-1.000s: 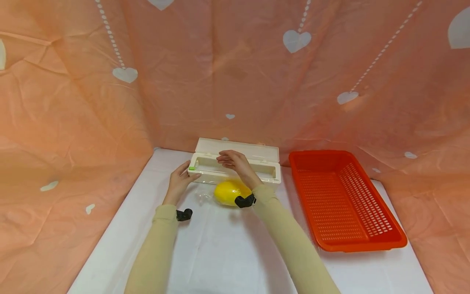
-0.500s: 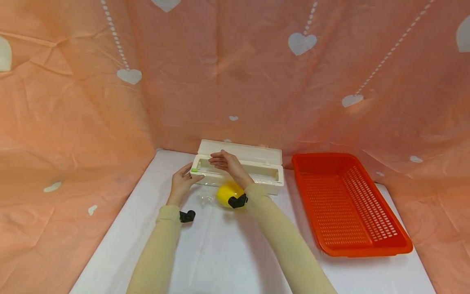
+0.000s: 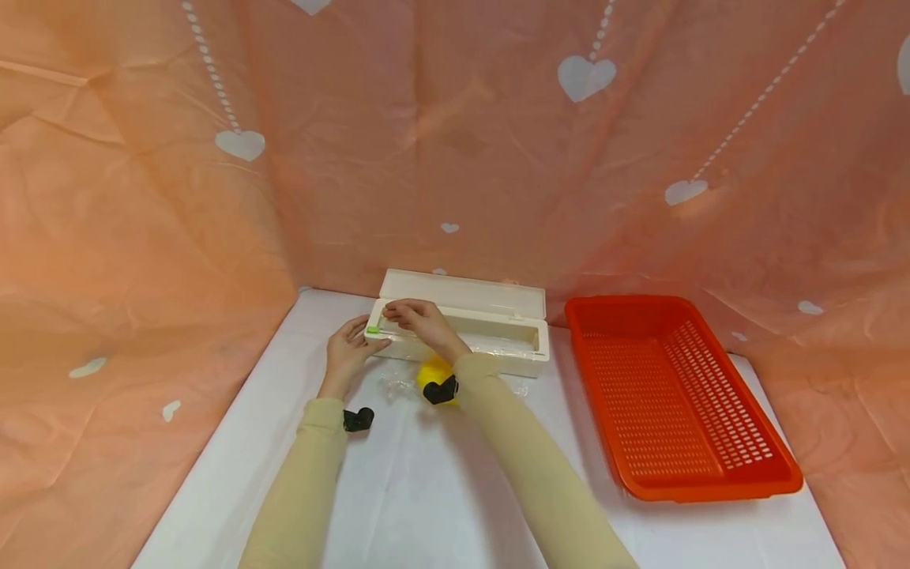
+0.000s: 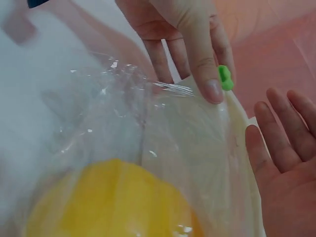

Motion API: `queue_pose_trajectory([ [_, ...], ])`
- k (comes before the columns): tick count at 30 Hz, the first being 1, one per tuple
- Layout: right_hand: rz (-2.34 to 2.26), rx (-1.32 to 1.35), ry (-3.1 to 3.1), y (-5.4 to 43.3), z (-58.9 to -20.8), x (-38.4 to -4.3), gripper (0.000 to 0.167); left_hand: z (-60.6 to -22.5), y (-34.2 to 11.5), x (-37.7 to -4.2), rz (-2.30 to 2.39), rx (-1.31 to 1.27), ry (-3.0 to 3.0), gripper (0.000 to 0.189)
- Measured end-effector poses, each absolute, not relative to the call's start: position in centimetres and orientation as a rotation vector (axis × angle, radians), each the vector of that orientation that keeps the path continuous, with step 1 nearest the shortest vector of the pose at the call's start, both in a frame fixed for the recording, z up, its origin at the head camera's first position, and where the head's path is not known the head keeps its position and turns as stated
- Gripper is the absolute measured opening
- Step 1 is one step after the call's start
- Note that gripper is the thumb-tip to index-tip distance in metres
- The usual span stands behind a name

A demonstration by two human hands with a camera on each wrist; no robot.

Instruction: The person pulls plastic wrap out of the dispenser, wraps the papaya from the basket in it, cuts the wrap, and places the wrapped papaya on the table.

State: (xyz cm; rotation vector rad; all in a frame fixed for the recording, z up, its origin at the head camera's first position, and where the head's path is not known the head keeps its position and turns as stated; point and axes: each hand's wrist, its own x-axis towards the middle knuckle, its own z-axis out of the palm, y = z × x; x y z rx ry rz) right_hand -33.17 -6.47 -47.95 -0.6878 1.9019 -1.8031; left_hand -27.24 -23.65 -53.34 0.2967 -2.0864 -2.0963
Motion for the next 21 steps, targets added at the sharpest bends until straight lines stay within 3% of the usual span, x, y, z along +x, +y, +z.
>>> queue_pose_trajectory([
  [14, -1.741, -0.817, 1.904, -6.6, -45.8, -31.9, 0.031, -53.5, -24.0, -27.2, -2.131, 0.301, -2.038, 0.063],
  [21, -1.726, -0.811, 1.96, -7.1, -47.9, -32.6, 0.034, -53.6, -23.9, -27.4, -2.128, 0.292, -2.042, 0.064],
])
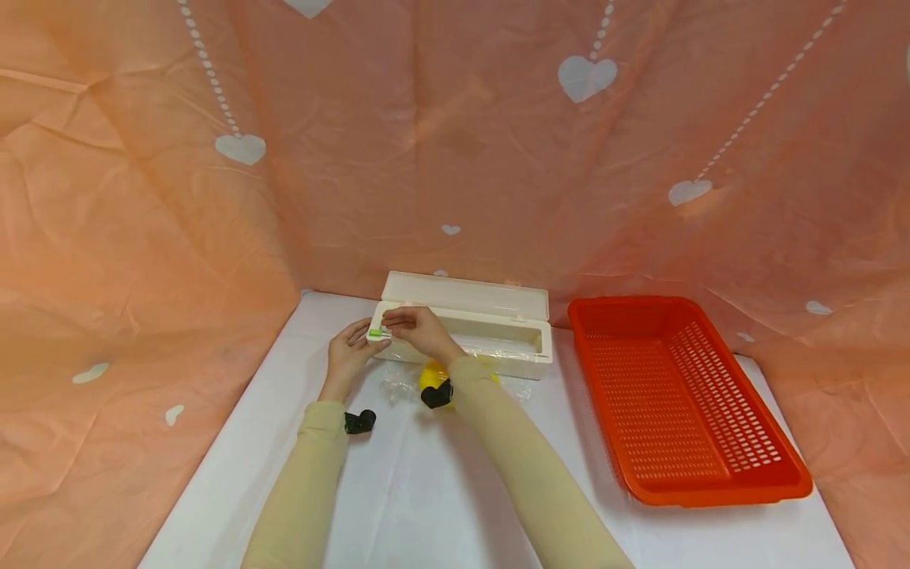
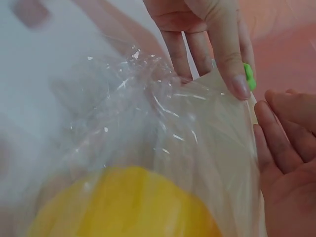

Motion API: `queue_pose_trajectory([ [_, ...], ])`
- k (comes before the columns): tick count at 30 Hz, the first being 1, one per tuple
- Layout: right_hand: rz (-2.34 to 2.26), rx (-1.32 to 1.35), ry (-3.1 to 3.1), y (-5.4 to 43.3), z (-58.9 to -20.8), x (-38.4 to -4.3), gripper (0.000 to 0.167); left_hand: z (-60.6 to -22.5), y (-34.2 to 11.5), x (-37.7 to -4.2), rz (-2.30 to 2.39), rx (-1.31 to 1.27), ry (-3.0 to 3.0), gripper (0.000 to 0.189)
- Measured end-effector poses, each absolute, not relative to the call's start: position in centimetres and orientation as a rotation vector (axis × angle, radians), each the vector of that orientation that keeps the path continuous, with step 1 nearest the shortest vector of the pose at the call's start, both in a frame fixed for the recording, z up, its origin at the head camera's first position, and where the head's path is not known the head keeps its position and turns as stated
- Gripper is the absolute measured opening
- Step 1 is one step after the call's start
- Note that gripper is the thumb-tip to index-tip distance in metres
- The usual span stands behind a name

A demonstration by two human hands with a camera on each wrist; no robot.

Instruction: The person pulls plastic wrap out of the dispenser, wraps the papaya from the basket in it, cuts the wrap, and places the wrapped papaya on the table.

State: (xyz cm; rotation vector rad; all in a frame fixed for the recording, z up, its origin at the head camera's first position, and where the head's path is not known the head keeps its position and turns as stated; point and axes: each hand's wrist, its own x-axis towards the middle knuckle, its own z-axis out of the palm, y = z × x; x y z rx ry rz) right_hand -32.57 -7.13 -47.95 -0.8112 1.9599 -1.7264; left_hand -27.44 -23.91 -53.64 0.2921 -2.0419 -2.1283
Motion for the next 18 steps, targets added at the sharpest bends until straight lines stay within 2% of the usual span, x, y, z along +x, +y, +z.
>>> queue_pose_trajectory([
  [9, -1.629, -0.897, 2.159, -8.8, -49.7, -33.2, 0.03, -53.6, -23.9, -27.5, -2.127, 0.281, -2.031, 0.061],
  [18, -1.714, -0.687, 2.258, -10.3, -49.7, -32.1, 0.023, -53.7, -24.0, -27.3, -2.092, 0.343, -2.076, 0.062],
])
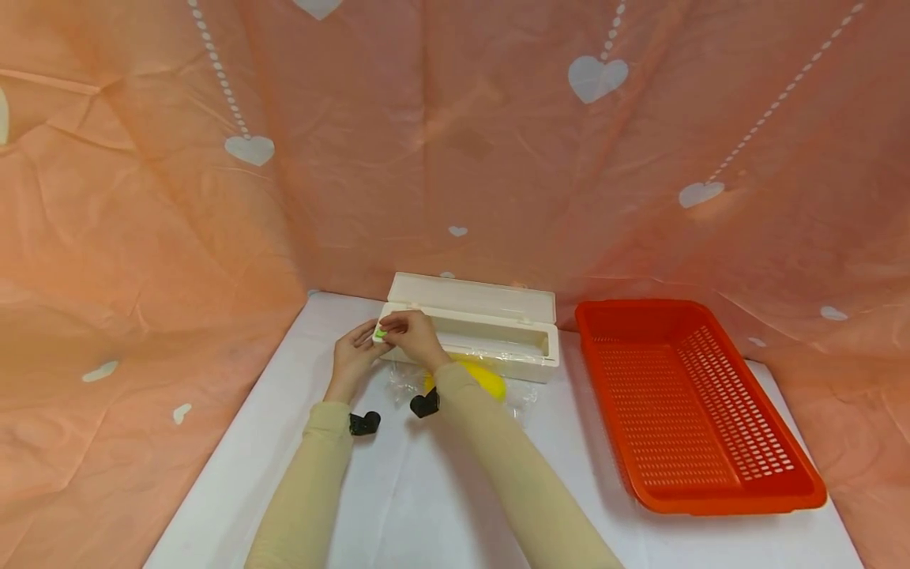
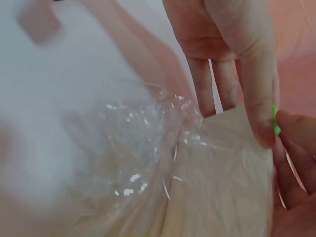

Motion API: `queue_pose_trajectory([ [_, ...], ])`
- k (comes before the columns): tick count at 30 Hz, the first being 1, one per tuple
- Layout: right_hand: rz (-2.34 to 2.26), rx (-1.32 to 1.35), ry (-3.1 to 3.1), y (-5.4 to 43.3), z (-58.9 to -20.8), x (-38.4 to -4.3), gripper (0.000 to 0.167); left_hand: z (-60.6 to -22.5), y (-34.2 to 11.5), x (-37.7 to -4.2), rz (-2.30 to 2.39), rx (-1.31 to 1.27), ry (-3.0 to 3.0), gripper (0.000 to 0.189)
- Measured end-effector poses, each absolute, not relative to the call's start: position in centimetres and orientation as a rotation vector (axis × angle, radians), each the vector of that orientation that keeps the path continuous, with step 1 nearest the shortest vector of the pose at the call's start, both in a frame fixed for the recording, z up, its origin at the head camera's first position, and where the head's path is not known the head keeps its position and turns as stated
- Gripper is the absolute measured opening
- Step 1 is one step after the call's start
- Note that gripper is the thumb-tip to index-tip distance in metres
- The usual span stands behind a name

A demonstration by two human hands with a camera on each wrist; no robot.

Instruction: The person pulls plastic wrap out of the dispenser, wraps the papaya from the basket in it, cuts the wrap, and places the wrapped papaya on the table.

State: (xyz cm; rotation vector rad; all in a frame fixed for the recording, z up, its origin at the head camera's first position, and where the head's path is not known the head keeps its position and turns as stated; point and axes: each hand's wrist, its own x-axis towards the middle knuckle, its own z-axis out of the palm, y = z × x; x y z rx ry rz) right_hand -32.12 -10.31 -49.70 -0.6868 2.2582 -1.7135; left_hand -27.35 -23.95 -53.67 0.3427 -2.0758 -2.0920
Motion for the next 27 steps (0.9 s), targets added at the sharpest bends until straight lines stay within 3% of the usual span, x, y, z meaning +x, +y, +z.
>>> queue_pose_trajectory([
  [8, -1.725, -0.594, 2.354, -10.2, -49.5, -31.7, 0.018, -53.3, -24.0, -27.1, -2.119, 0.314, -2.075, 0.06],
  [27, -1.61, -0.688, 2.475, -8.8, -49.7, -31.8, 0.016, -53.3, -24.2, -27.3, -2.118, 0.377, -2.084, 0.061],
])
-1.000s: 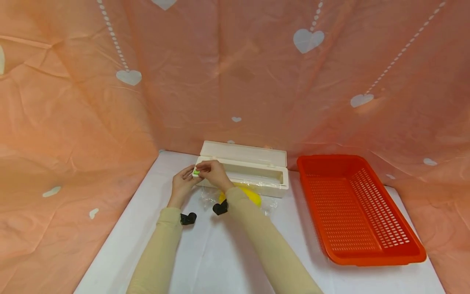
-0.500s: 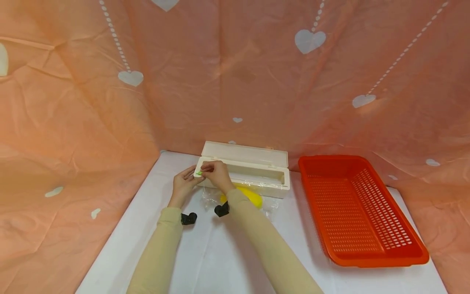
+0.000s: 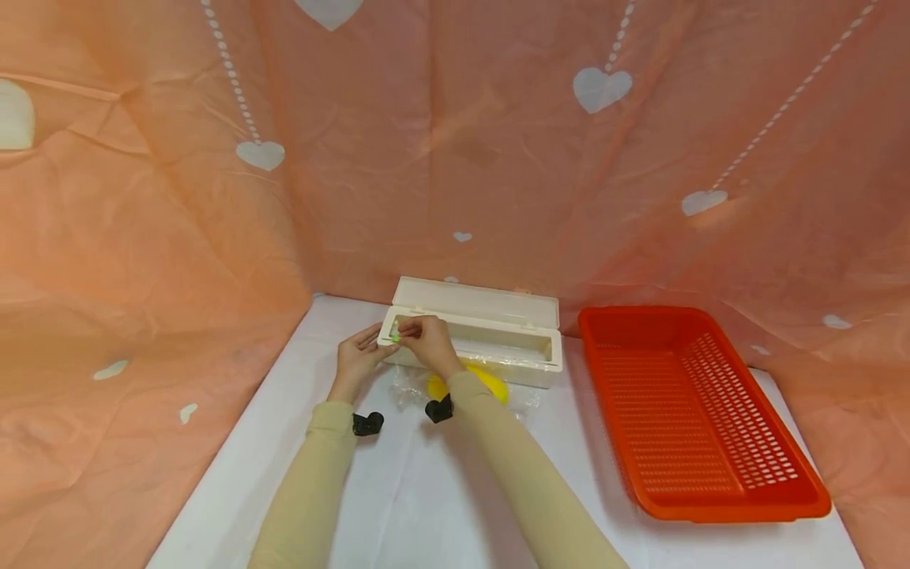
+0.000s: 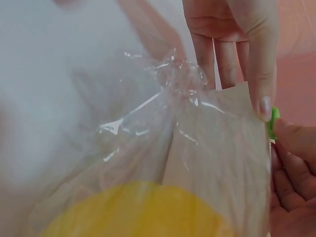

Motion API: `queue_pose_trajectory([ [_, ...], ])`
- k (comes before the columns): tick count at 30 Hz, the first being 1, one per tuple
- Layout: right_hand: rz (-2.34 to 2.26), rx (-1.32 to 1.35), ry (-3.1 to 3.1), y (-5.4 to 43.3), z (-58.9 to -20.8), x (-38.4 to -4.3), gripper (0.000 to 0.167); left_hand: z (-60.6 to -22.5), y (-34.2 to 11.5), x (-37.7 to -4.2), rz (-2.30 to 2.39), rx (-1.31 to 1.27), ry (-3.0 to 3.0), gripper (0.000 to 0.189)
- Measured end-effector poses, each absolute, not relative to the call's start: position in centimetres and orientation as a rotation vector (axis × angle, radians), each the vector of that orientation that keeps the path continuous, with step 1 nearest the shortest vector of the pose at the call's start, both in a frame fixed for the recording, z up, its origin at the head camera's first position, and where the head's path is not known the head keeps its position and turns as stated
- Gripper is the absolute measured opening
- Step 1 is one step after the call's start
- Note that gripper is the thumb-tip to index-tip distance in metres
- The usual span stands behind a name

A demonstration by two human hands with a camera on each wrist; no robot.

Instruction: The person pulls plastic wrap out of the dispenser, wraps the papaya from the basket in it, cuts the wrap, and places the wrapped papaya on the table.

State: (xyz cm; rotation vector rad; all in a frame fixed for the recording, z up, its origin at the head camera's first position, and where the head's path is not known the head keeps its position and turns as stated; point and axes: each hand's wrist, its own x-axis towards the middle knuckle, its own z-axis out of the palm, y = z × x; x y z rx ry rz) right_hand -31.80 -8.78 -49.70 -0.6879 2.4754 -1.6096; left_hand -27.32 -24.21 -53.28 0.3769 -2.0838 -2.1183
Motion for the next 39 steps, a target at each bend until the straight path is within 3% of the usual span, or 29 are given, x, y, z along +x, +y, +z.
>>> queue_pose_trajectory([
  [11, -1.57, -0.673, 2.506, -6.9, -50.5, -31.4, 0.015, -53.3, -22.2, -27.3, -2.216, 0.485, -2.057, 0.06],
  [20, -1.629, -0.788, 2.324, -7.0, -50.4, -32.0, 0.028, -53.4, -22.7, -27.1, -2.165, 0.494, -2.065, 0.06],
  [28, -1.573, -0.675, 2.436, -8.4, -50.2, -31.4, 0.02, -53.0, -23.1, -26.5, -2.177, 0.484, -2.05, 0.06],
  [39, -1.349, -0.813, 2.614, -8.9, -49.9, -31.5, 0.017, -52.5, -23.3, -26.7, -2.192, 0.448, -1.993, 0.059],
])
